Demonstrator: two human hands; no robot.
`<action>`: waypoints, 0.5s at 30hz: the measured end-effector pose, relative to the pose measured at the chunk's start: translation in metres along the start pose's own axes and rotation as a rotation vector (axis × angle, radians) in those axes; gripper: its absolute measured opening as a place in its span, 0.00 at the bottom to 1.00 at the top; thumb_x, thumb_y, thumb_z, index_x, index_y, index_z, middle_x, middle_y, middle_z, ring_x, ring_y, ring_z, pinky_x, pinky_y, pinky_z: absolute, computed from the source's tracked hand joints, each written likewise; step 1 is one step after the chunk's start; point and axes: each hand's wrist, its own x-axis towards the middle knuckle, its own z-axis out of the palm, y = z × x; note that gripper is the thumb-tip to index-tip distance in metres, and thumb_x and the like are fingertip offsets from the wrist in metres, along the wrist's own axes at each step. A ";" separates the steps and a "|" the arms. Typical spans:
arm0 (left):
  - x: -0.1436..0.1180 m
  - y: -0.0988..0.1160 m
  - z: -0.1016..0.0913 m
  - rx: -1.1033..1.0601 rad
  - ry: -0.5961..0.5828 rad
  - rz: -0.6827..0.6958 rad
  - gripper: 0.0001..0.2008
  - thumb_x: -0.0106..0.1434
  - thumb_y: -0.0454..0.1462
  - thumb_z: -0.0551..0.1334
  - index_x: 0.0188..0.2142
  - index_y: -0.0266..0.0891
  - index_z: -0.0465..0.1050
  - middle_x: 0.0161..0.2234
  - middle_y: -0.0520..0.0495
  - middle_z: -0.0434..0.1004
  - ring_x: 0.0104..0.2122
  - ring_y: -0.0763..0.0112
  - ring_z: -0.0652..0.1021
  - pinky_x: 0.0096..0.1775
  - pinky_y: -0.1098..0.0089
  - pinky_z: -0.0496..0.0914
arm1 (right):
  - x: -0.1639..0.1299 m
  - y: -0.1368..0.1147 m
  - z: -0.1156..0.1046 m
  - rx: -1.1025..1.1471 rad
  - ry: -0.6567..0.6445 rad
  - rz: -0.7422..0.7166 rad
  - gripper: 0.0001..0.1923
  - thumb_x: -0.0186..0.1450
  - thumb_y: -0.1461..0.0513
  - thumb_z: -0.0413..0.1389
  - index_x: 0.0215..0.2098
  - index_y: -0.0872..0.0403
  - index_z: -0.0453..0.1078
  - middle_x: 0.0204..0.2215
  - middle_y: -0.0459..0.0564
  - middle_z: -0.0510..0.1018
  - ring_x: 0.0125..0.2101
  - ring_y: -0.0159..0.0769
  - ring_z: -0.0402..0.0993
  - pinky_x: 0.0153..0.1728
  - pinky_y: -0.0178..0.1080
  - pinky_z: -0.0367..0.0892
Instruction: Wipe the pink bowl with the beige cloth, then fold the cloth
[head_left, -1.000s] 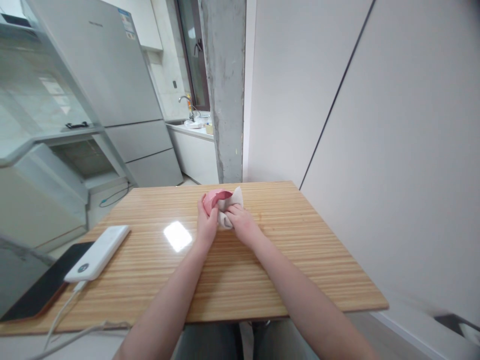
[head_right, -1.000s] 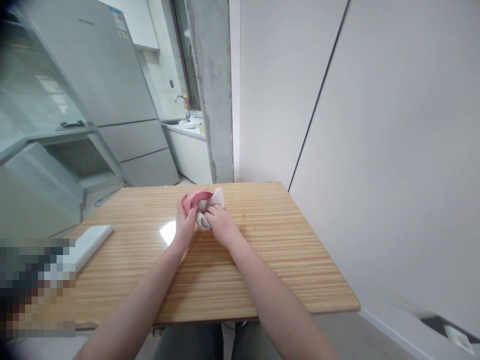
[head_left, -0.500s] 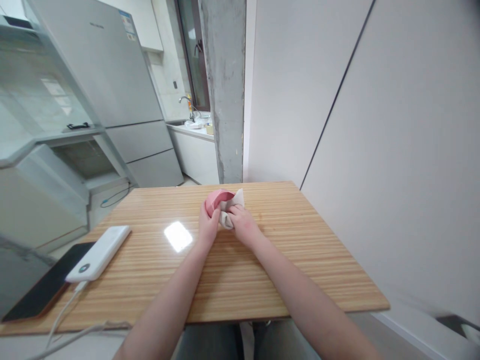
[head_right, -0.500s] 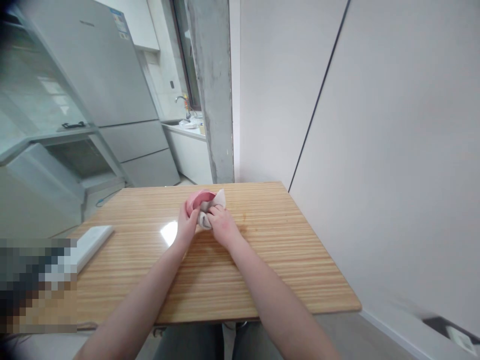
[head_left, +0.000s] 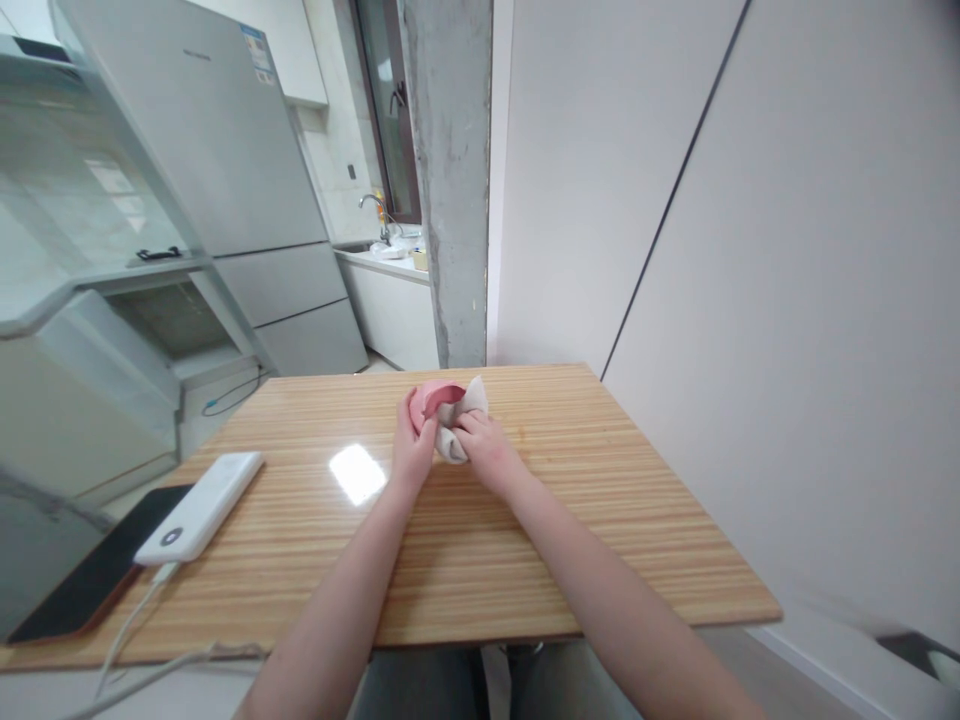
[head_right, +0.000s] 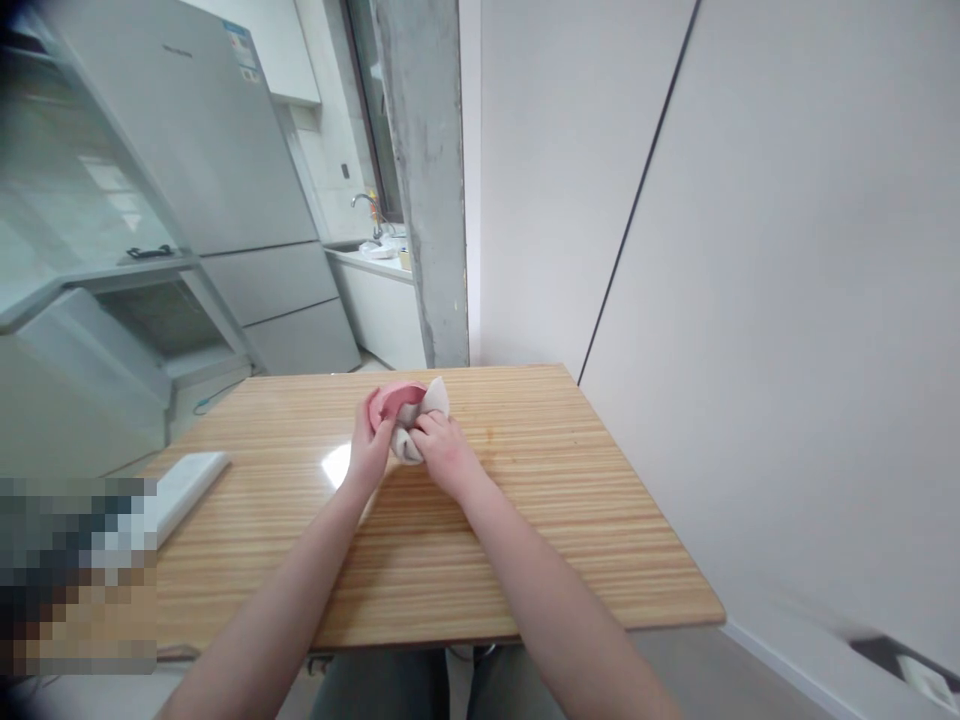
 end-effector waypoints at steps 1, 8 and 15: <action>0.002 0.000 -0.006 0.060 -0.013 0.037 0.27 0.59 0.41 0.58 0.57 0.40 0.57 0.46 0.43 0.72 0.46 0.61 0.75 0.49 0.61 0.67 | 0.000 0.000 -0.001 -0.009 -0.013 -0.027 0.09 0.65 0.66 0.51 0.41 0.54 0.71 0.40 0.52 0.73 0.44 0.39 0.62 0.42 0.40 0.60; -0.012 0.006 0.013 -0.133 0.024 -0.001 0.38 0.57 0.44 0.61 0.62 0.40 0.44 0.47 0.40 0.71 0.44 0.64 0.76 0.46 0.63 0.70 | -0.003 0.002 0.005 0.035 0.078 0.036 0.10 0.66 0.65 0.51 0.42 0.55 0.72 0.41 0.54 0.74 0.45 0.40 0.61 0.45 0.42 0.60; 0.001 -0.005 0.005 -0.046 0.013 -0.037 0.24 0.60 0.42 0.58 0.54 0.38 0.59 0.47 0.41 0.71 0.46 0.62 0.74 0.49 0.61 0.68 | 0.000 -0.001 -0.001 0.034 0.031 -0.018 0.08 0.65 0.66 0.51 0.40 0.55 0.71 0.39 0.53 0.72 0.43 0.38 0.61 0.41 0.40 0.60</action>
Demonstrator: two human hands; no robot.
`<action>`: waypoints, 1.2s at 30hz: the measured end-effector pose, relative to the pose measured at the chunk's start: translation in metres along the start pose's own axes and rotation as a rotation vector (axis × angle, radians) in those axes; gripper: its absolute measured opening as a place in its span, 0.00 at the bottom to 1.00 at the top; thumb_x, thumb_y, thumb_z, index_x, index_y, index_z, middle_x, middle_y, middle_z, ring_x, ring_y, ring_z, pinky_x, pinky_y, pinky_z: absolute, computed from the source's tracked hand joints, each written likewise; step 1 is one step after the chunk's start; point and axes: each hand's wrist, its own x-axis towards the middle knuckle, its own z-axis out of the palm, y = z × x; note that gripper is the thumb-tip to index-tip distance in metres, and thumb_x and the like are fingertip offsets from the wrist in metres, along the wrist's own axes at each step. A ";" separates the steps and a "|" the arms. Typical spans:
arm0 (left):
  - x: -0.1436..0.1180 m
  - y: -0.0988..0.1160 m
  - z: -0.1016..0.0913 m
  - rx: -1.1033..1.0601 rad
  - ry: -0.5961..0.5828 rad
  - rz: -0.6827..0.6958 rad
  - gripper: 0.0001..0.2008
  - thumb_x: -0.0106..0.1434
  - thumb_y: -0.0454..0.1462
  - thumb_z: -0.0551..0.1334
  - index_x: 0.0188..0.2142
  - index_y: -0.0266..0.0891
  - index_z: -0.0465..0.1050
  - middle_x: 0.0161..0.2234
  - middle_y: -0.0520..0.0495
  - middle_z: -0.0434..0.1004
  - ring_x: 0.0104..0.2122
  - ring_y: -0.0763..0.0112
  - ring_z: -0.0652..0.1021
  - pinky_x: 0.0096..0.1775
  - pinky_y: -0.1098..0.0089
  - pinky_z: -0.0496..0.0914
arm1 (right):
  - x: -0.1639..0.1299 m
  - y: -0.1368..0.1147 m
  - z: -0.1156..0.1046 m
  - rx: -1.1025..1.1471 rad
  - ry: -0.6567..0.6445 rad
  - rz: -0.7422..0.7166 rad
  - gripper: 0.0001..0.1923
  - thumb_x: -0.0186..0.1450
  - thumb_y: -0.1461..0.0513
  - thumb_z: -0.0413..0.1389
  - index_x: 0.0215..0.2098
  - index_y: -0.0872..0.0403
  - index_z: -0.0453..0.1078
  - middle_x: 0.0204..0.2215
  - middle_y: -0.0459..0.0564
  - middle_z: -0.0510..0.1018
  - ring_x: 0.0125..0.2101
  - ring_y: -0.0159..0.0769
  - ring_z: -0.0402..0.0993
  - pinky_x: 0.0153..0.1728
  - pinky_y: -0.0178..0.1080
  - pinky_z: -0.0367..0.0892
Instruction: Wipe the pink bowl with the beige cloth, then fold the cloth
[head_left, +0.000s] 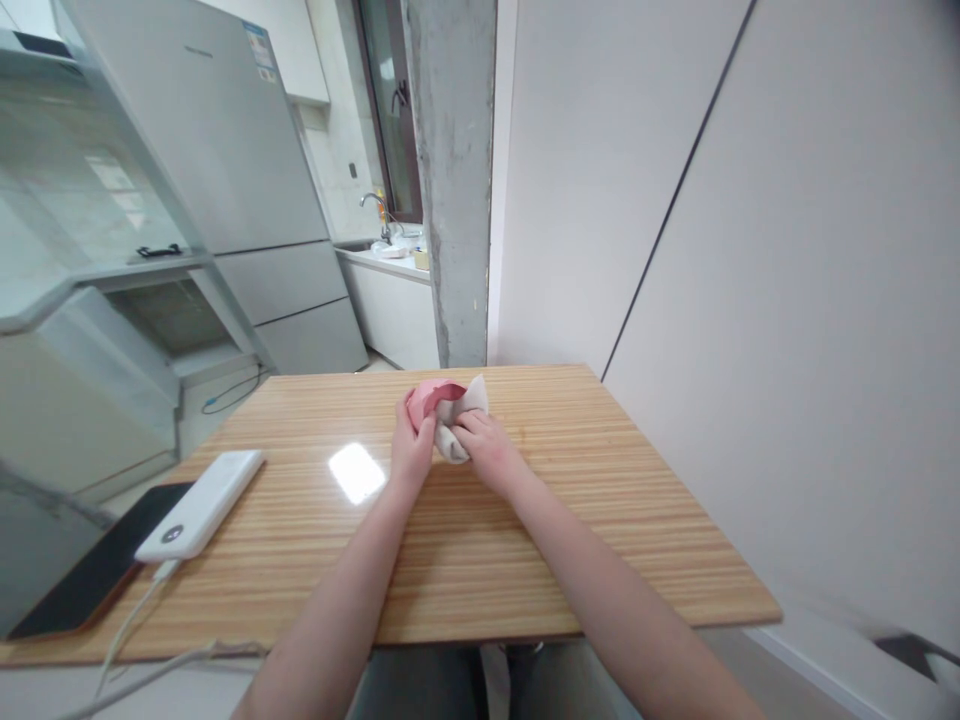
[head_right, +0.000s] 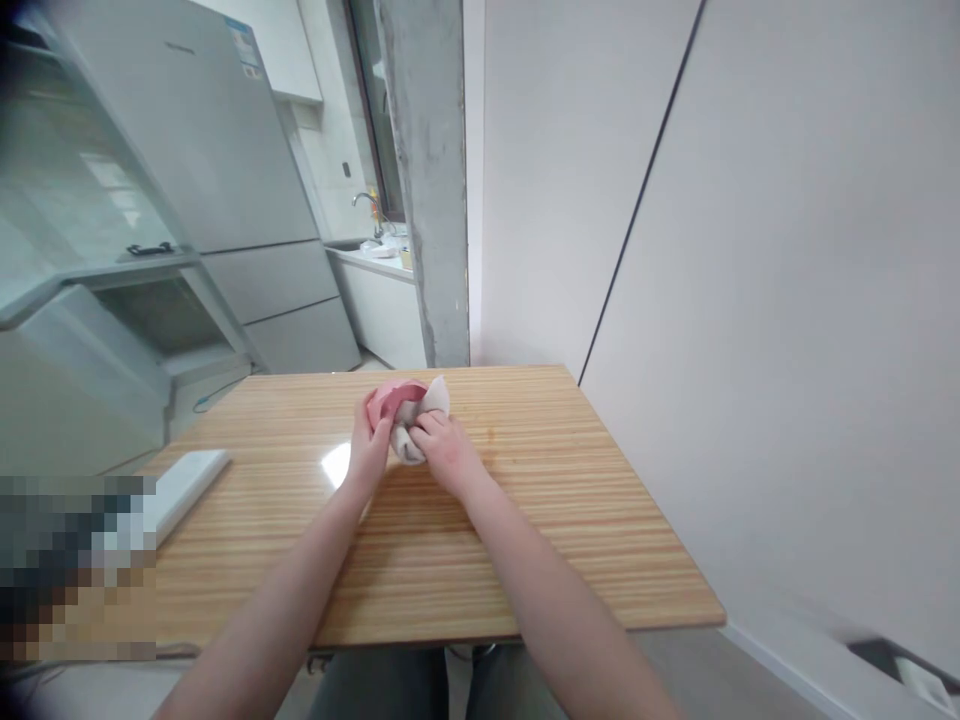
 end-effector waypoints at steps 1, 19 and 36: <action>0.003 0.000 -0.004 0.007 -0.016 0.002 0.23 0.60 0.42 0.58 0.53 0.38 0.60 0.48 0.41 0.71 0.47 0.62 0.74 0.48 0.61 0.68 | 0.000 -0.001 -0.003 -0.027 -0.016 -0.014 0.08 0.66 0.66 0.51 0.40 0.55 0.71 0.40 0.53 0.72 0.44 0.39 0.60 0.41 0.40 0.60; 0.010 -0.007 -0.002 -0.109 -0.108 -0.165 0.29 0.54 0.42 0.64 0.54 0.36 0.62 0.46 0.39 0.73 0.45 0.61 0.75 0.47 0.60 0.70 | 0.002 -0.002 -0.003 -0.158 -0.084 0.051 0.07 0.68 0.62 0.49 0.37 0.54 0.69 0.37 0.51 0.73 0.42 0.39 0.62 0.36 0.39 0.59; 0.004 -0.008 0.005 -0.122 -0.130 -0.177 0.37 0.53 0.45 0.65 0.59 0.37 0.56 0.48 0.39 0.72 0.46 0.61 0.75 0.49 0.61 0.68 | 0.000 0.005 -0.001 -0.096 -0.125 0.080 0.08 0.66 0.66 0.49 0.39 0.55 0.70 0.38 0.52 0.73 0.41 0.39 0.61 0.38 0.38 0.61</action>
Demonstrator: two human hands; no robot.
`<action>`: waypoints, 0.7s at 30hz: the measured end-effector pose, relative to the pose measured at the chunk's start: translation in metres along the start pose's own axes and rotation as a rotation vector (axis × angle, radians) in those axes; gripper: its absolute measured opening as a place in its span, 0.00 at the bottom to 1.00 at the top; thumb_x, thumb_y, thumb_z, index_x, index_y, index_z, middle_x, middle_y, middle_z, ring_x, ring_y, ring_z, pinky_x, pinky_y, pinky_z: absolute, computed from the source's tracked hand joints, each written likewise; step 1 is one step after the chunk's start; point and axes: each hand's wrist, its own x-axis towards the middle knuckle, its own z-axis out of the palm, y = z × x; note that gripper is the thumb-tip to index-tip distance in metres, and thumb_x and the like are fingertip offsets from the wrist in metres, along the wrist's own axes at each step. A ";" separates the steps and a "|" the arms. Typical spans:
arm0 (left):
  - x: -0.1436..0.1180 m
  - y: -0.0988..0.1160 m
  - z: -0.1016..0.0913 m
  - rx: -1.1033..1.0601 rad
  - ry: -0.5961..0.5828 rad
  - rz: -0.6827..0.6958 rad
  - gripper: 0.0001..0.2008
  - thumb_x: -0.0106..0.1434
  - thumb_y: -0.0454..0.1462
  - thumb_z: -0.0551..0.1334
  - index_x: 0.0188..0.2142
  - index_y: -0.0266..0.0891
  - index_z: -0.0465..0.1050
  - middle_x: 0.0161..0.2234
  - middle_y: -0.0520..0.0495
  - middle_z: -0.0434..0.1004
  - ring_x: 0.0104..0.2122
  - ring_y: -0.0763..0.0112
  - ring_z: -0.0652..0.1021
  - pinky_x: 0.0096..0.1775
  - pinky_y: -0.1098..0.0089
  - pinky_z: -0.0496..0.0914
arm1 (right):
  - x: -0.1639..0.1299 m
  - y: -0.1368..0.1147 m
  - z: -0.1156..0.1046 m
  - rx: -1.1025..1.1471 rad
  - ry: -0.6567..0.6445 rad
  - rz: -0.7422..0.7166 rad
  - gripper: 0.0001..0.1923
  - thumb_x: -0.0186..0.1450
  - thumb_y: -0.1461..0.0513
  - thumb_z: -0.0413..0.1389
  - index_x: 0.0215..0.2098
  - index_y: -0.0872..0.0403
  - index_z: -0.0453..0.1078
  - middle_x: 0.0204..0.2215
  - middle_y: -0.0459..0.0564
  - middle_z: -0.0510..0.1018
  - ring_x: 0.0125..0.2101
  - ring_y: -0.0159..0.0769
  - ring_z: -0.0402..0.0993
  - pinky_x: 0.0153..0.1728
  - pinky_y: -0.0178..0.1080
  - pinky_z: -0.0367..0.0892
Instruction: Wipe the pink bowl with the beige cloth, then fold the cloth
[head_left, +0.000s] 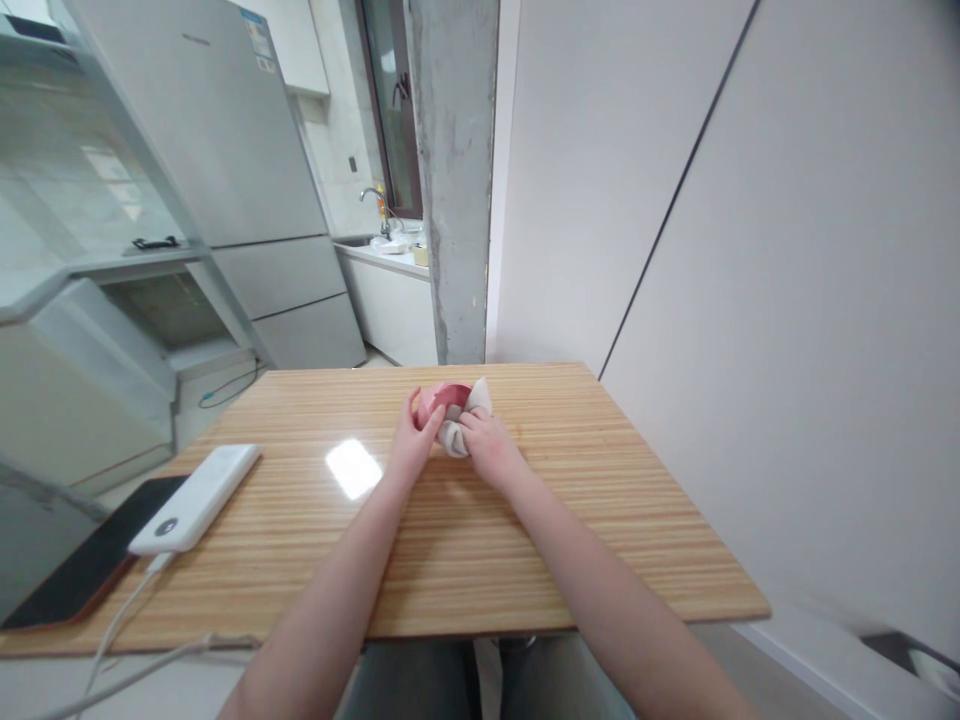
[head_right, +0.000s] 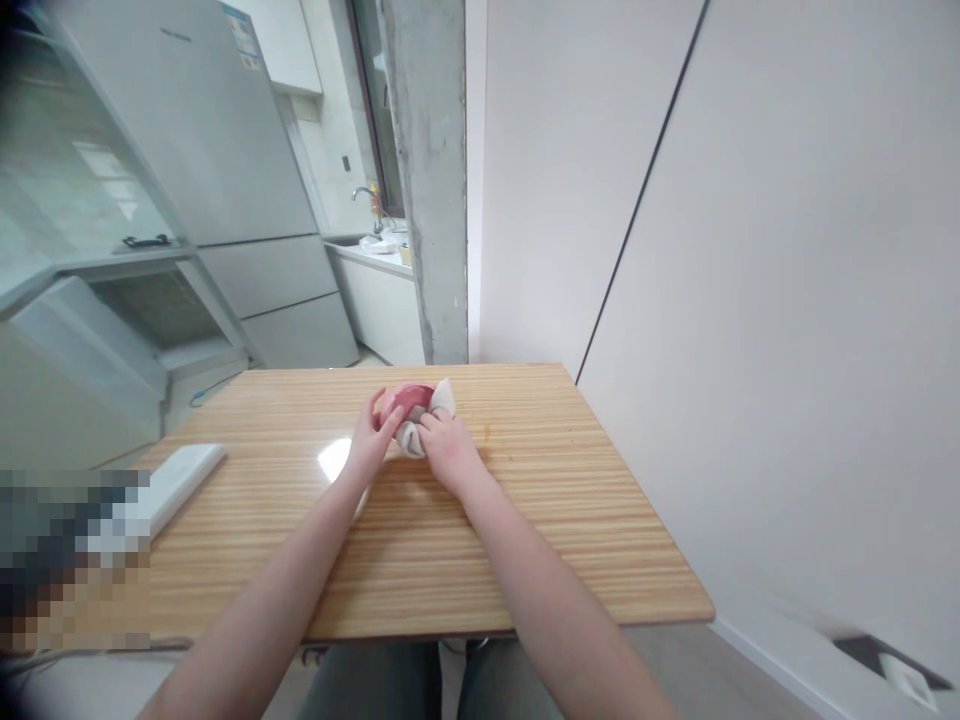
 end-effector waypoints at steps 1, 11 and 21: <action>-0.002 -0.002 0.005 -0.043 0.002 -0.013 0.38 0.53 0.45 0.65 0.60 0.37 0.54 0.50 0.38 0.71 0.47 0.61 0.75 0.50 0.61 0.68 | 0.000 -0.001 0.000 -0.007 0.005 0.027 0.09 0.66 0.66 0.49 0.40 0.56 0.70 0.39 0.53 0.73 0.41 0.40 0.61 0.38 0.39 0.61; 0.010 0.002 -0.012 0.019 0.026 0.062 0.28 0.51 0.37 0.66 0.53 0.39 0.65 0.53 0.42 0.70 0.54 0.60 0.70 0.56 0.62 0.63 | 0.005 -0.006 0.001 0.000 0.033 0.001 0.07 0.66 0.65 0.49 0.37 0.55 0.70 0.38 0.51 0.73 0.42 0.38 0.62 0.38 0.38 0.60; -0.005 -0.003 0.013 -0.189 0.050 -0.084 0.31 0.54 0.42 0.65 0.55 0.37 0.60 0.47 0.39 0.73 0.45 0.63 0.76 0.47 0.63 0.70 | 0.002 -0.010 0.004 0.013 0.012 0.033 0.07 0.63 0.68 0.51 0.38 0.56 0.70 0.37 0.51 0.74 0.40 0.38 0.63 0.36 0.38 0.61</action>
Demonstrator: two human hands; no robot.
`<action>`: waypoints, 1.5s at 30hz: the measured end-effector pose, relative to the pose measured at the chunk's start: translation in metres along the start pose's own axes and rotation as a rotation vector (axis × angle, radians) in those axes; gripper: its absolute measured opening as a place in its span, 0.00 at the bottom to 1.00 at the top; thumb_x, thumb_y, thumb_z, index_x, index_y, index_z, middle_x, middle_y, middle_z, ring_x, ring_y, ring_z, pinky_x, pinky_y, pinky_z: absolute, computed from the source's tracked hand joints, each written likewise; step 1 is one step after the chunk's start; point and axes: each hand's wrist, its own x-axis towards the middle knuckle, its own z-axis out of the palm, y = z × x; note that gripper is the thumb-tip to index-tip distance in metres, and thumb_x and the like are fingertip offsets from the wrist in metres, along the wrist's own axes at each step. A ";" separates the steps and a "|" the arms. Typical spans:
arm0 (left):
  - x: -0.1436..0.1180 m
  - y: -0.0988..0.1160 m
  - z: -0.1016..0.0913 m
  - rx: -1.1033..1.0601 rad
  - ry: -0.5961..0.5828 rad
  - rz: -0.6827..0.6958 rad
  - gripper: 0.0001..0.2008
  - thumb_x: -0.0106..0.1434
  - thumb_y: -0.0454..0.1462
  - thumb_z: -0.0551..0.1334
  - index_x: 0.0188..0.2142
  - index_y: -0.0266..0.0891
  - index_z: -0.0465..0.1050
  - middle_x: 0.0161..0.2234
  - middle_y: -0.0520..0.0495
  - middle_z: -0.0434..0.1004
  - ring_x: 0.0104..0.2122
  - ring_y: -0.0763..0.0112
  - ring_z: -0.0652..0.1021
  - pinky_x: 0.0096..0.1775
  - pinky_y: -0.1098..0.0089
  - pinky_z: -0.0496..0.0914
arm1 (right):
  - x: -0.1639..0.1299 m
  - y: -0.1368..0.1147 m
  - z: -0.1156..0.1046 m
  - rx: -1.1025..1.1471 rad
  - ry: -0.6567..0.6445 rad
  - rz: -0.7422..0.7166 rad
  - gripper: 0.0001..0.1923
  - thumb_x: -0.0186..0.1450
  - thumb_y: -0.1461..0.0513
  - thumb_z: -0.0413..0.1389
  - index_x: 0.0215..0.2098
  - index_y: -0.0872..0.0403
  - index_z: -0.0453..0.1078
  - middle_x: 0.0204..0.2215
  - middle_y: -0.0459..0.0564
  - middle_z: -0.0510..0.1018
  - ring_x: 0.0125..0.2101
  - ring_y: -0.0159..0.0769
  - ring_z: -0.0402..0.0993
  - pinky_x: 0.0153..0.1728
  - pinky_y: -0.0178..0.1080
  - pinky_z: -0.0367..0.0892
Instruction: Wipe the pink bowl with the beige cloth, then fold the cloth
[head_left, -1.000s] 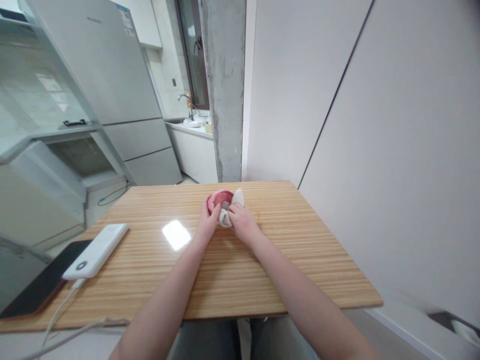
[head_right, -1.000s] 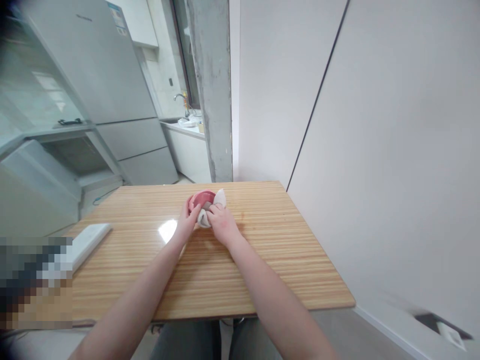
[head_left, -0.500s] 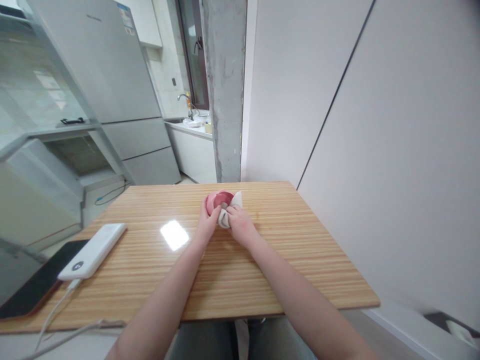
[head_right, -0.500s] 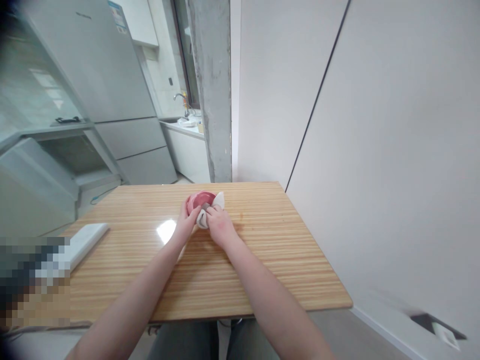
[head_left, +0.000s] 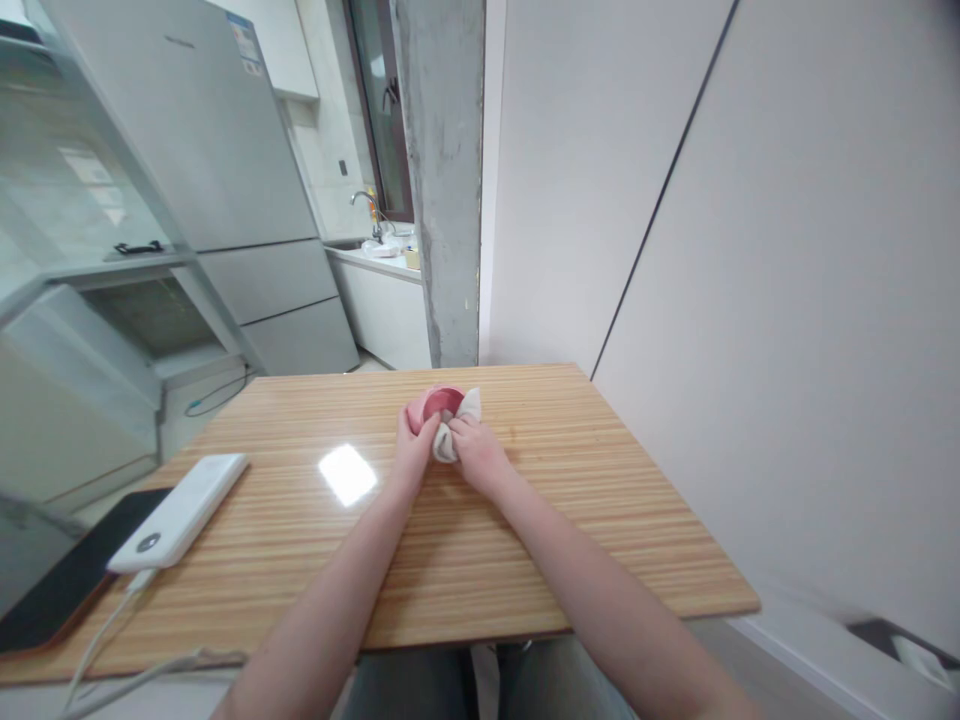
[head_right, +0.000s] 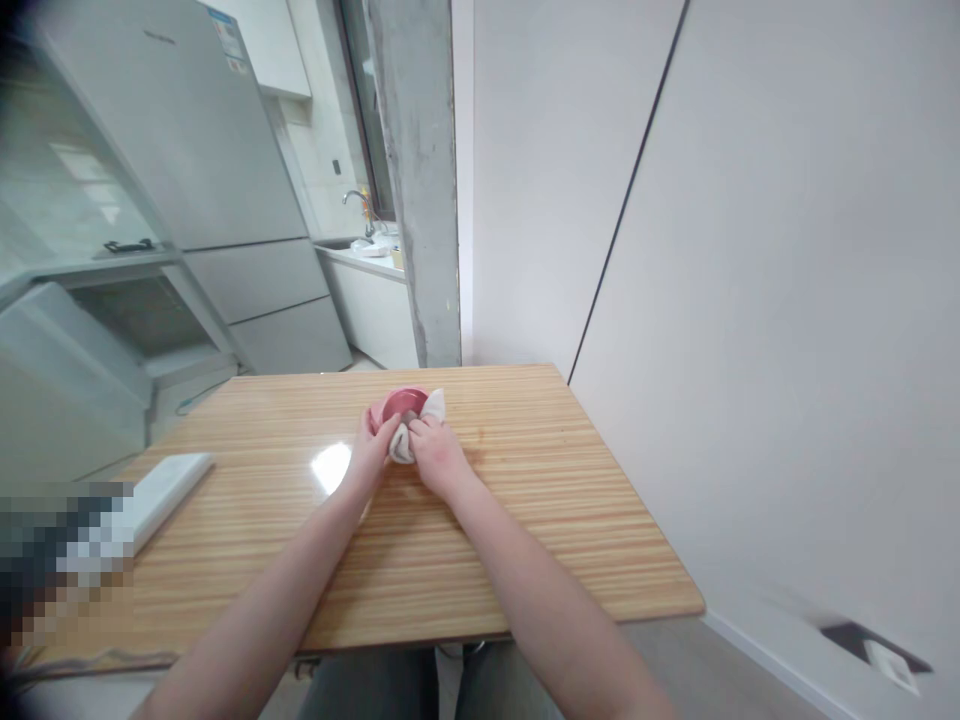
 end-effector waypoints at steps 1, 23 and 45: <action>0.002 0.004 -0.004 0.038 0.026 0.025 0.28 0.54 0.40 0.64 0.54 0.36 0.62 0.47 0.40 0.73 0.46 0.63 0.76 0.49 0.63 0.70 | 0.001 0.001 0.000 0.010 0.000 -0.029 0.07 0.63 0.67 0.52 0.37 0.56 0.71 0.37 0.51 0.74 0.41 0.38 0.63 0.37 0.37 0.61; 0.000 0.015 -0.010 0.246 -0.011 0.198 0.37 0.52 0.43 0.67 0.58 0.40 0.55 0.53 0.40 0.68 0.53 0.62 0.70 0.55 0.63 0.62 | 0.002 0.008 0.007 0.031 0.008 0.066 0.12 0.65 0.66 0.48 0.42 0.55 0.72 0.43 0.54 0.75 0.46 0.39 0.64 0.42 0.41 0.61; 0.003 0.012 -0.007 0.248 0.055 0.080 0.35 0.51 0.41 0.67 0.57 0.39 0.59 0.54 0.39 0.67 0.53 0.61 0.70 0.55 0.62 0.63 | 0.000 0.006 0.019 0.094 0.091 0.025 0.08 0.64 0.65 0.52 0.40 0.57 0.71 0.41 0.54 0.73 0.44 0.39 0.63 0.42 0.40 0.61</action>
